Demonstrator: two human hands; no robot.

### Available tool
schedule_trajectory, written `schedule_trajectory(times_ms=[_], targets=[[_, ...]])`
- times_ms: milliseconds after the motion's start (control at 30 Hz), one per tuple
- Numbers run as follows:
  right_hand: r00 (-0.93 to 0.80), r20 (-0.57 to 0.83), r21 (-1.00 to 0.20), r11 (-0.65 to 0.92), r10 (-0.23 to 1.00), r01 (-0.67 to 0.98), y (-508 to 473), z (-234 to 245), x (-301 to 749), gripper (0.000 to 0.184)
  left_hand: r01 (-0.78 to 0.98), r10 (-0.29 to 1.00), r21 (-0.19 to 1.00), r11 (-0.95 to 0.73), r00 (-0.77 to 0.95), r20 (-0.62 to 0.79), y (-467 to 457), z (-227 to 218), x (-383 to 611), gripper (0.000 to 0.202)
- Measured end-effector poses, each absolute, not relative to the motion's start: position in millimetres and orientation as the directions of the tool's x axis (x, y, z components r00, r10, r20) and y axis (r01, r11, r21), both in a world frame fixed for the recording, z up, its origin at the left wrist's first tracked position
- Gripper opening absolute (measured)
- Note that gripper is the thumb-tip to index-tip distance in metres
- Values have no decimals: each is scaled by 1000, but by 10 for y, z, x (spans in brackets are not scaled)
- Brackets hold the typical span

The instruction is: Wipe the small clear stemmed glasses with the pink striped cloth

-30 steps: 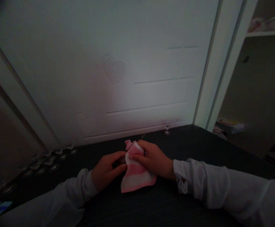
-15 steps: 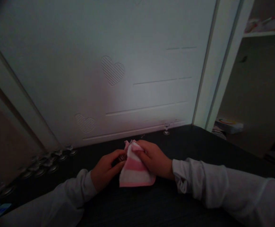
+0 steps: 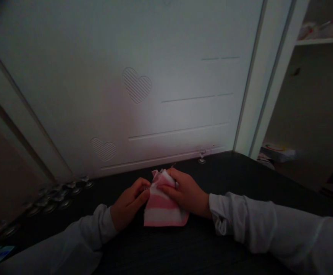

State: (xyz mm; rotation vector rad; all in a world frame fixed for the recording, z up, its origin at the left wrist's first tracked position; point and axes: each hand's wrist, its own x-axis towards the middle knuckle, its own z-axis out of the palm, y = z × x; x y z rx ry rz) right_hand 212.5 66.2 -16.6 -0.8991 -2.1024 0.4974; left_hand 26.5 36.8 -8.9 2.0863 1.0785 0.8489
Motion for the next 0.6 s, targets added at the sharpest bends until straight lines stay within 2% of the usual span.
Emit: schedule_trajectory(times_ms=[167,300,600], targets=[[-432,528,-601,681,732,419,682,-186,2127,9,447,849,763,-467,466,247,377,-90,272,25],[-423,531,-597,678,734,428,682,-182,2122,8,423,867,805,-416,453,210,389,-109,273,29],[-459,562,-546,726,688,418,676,-174,2130,7,229,892,933,-277,423,161,424,-105,274,39]])
